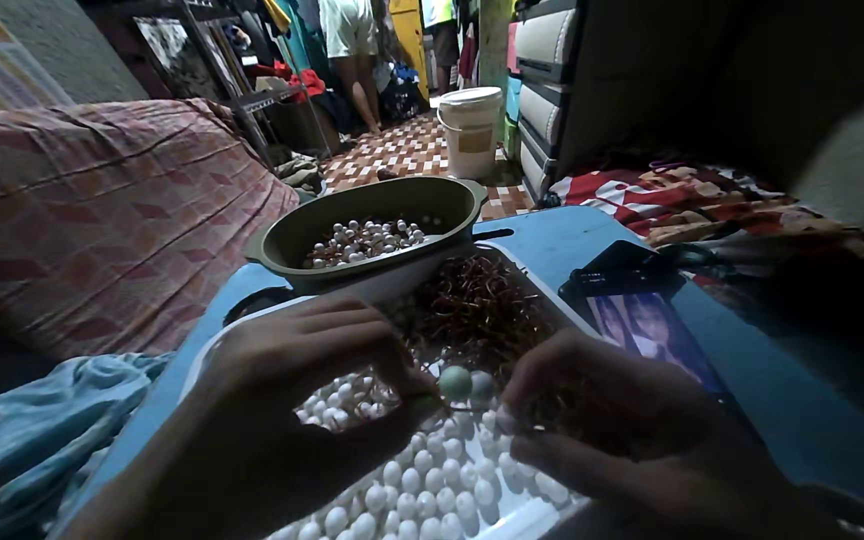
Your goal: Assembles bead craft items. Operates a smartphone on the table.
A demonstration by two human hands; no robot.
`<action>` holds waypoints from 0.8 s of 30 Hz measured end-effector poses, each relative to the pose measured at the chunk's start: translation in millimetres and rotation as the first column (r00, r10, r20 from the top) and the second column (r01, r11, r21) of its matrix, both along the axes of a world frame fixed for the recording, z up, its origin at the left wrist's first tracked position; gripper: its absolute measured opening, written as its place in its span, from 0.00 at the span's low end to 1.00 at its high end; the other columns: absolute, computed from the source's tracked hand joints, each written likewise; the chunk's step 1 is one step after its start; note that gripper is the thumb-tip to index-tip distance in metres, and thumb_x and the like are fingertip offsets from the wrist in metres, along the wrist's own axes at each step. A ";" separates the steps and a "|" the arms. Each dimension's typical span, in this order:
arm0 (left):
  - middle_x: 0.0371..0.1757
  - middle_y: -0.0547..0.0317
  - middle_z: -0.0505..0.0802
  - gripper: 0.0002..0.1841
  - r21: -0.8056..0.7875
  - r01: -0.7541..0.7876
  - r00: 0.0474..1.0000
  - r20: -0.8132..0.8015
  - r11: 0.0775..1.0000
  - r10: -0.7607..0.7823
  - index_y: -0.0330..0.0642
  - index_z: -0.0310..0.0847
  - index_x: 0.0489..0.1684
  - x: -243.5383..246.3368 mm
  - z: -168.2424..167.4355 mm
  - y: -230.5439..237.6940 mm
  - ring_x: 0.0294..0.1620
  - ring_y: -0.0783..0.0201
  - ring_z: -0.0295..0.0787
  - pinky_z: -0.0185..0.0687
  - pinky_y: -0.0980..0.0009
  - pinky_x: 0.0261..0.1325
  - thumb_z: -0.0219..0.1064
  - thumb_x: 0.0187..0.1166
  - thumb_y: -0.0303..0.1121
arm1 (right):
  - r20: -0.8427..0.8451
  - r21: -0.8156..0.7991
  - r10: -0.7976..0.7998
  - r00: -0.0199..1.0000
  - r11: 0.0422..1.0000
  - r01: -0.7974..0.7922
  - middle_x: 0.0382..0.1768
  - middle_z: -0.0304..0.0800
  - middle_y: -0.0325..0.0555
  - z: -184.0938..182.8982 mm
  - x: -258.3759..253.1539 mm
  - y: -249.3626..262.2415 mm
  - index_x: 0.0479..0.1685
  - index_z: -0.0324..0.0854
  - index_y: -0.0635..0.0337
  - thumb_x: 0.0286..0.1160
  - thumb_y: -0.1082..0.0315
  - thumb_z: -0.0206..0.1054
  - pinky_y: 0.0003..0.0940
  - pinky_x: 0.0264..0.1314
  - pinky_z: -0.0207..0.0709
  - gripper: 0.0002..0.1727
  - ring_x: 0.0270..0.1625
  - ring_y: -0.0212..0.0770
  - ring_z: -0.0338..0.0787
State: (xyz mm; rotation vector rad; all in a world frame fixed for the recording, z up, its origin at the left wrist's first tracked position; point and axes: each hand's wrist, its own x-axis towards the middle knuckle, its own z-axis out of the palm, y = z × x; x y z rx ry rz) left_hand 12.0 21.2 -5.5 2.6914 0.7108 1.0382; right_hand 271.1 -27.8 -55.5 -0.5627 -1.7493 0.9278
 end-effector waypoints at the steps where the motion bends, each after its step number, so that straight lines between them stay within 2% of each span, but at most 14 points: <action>1: 0.36 0.82 0.90 0.08 -0.002 -0.008 1.000 -0.004 1.000 0.008 0.58 0.86 0.30 -0.3 -0.3 -0.3 0.46 0.87 0.85 0.79 0.88 0.49 0.73 0.72 0.47 | 0.007 0.006 -0.013 1.000 1.000 0.013 0.45 0.91 0.31 0.1 -0.3 -0.2 0.51 0.81 0.62 0.79 0.68 0.69 0.04 0.31 0.69 0.09 0.33 0.08 0.77; 6: 0.35 0.83 0.91 0.08 -0.037 0.023 1.000 -0.008 0.999 -0.024 0.58 0.87 0.29 1.2 1.3 -0.2 0.46 0.87 0.85 0.80 0.88 0.51 0.72 0.73 0.47 | -0.007 0.000 -0.018 1.000 1.000 0.018 0.43 0.91 0.32 1.7 0.0 -0.4 0.52 0.85 0.62 0.77 0.69 0.70 0.04 0.32 0.68 0.10 0.33 0.08 0.77; 9: 0.34 0.81 0.90 0.10 -0.058 0.062 0.998 -0.022 0.996 -0.064 0.56 0.86 0.30 2.2 0.9 -1.0 0.46 0.86 0.86 0.80 0.87 0.51 0.71 0.75 0.48 | 0.005 -0.013 0.002 1.000 1.000 -0.002 0.42 0.92 0.30 2.1 -0.2 -1.2 0.51 0.86 0.63 0.81 0.67 0.68 0.03 0.28 0.62 0.10 0.28 0.06 0.70; 16: 0.34 0.80 0.90 0.09 -0.035 0.092 0.995 -0.042 0.995 -0.093 0.56 0.86 0.31 2.3 -0.3 -0.5 0.47 0.86 0.85 0.80 0.88 0.50 0.71 0.76 0.47 | -0.006 -0.026 0.037 0.999 0.999 -0.037 0.42 0.94 0.34 2.1 -0.5 -2.1 0.53 0.87 0.66 0.83 0.68 0.65 0.04 0.31 0.65 0.11 0.31 0.07 0.74; 20: 0.34 0.78 0.89 0.10 -0.004 0.100 0.993 -0.057 0.995 -0.100 0.54 0.86 0.30 2.5 -1.4 -0.7 0.47 0.85 0.85 0.78 0.89 0.49 0.70 0.77 0.47 | -0.022 -0.025 0.055 0.998 0.998 -0.056 0.42 0.94 0.38 1.6 -1.3 -2.1 0.54 0.86 0.69 0.86 0.68 0.62 0.06 0.36 0.73 0.12 0.37 0.11 0.82; 24: 0.35 0.79 0.89 0.10 0.009 0.099 0.994 -0.043 0.995 -0.098 0.55 0.85 0.31 0.5 -1.1 0.6 0.47 0.86 0.85 0.79 0.88 0.50 0.71 0.77 0.47 | -0.055 -0.050 0.027 0.998 0.998 -0.030 0.41 0.94 0.34 4.5 -2.2 -3.0 0.54 0.87 0.66 0.87 0.66 0.61 0.08 0.39 0.78 0.13 0.39 0.13 0.86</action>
